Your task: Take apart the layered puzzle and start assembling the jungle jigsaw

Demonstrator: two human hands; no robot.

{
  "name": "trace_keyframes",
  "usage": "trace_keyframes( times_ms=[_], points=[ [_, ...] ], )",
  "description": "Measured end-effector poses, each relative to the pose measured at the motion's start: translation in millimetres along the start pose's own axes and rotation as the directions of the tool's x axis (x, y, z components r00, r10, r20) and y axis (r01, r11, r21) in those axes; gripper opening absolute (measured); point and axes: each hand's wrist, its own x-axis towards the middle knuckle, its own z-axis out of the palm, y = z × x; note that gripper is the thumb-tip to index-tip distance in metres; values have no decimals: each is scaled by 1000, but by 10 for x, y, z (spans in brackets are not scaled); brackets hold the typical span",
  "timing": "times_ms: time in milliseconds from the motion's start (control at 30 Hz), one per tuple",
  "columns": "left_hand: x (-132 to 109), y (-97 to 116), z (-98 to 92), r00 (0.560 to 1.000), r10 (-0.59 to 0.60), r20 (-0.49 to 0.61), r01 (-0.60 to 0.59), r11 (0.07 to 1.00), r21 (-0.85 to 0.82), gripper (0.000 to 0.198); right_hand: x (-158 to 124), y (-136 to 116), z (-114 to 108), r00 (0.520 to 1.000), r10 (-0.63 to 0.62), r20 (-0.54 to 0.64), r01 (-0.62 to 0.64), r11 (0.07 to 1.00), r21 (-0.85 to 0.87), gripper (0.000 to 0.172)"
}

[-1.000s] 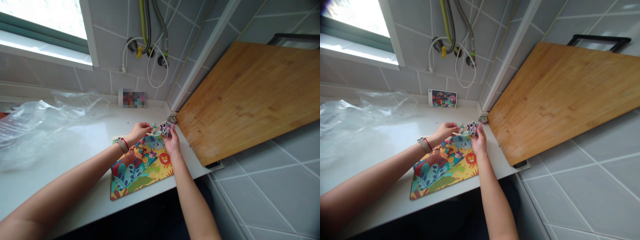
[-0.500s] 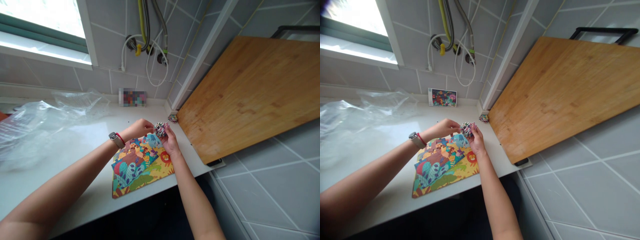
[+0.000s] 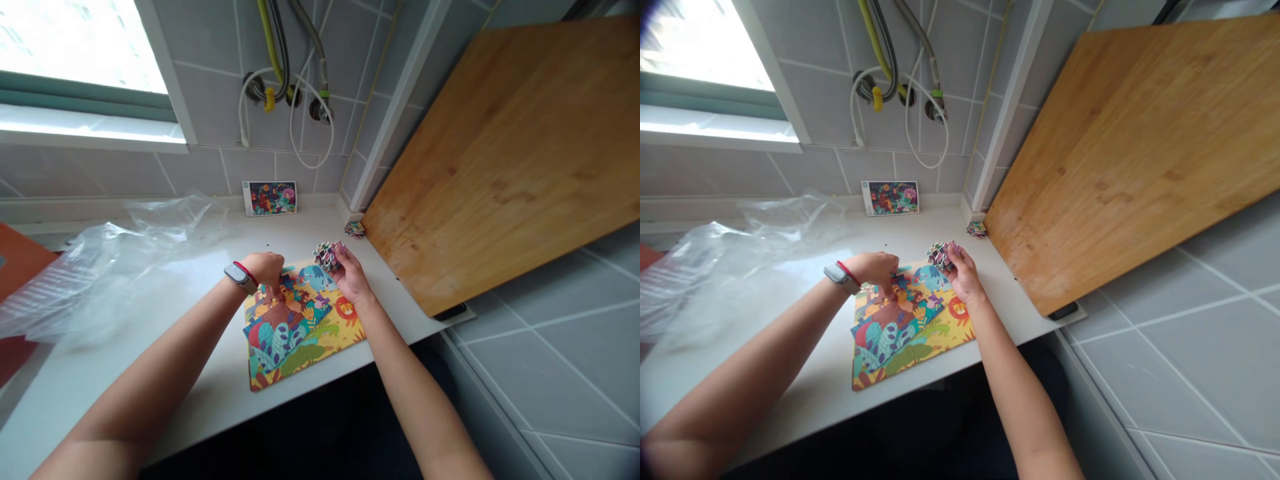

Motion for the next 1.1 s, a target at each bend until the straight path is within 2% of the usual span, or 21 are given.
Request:
trace_keyframes(
  times_ms=[167, 267, 333, 400, 500, 567, 667, 833, 900, 1000, 1100],
  points=[
    [-12, 10, -56, 997, 3, 77, -17, 982, 189, 68, 0, -13, -11, 1000, 12, 26, -12, 1000, -25, 37],
    [-19, -32, -125, 997, 7, 75, -24, 973, 229, 49, 6, -18, -18, 999, 12, 38, -11, 999, -36, 39],
    [-29, -94, -193, 996, 34, 83, -50, 981, 189, 30, 12, -16, -21, 999, 12, 40, -11, 999, -38, 40],
    [-49, -171, -269, 990, 70, 120, -81, 993, 83, 19, 14, -13, -19, 999, 15, 38, -14, 999, -34, 40],
    [-92, -264, -360, 967, 124, 224, -101, 989, -108, 20, 3, -16, -10, 999, 16, 37, -16, 1000, -23, 39],
    [-117, -286, -383, 946, 141, 291, -97, 982, -162, 22, -7, -22, -5, 999, 17, 41, -16, 1000, -20, 38],
    [-131, -255, -357, 950, 105, 293, -91, 994, -63, 29, -11, -25, -6, 999, 23, 42, -22, 1000, -21, 41],
    [-122, -93, -217, 972, 44, 231, -83, 984, 160, 74, 8, -10, -20, 999, 18, 39, -17, 1000, -12, 41],
    [-119, -13, -157, 977, 23, 214, -72, 971, 227, 82, 12, -9, -22, 999, 14, 49, -13, 1000, -10, 40],
    [-114, 81, -104, 982, -24, 187, -34, 953, 301, 72, 10, -16, -22, 998, 19, 54, -19, 1000, -9, 39],
    [-110, 115, -108, 976, -42, 215, -23, 956, 293, 56, 7, -22, -26, 999, 26, 46, -26, 1000, -4, 39]
  ],
)
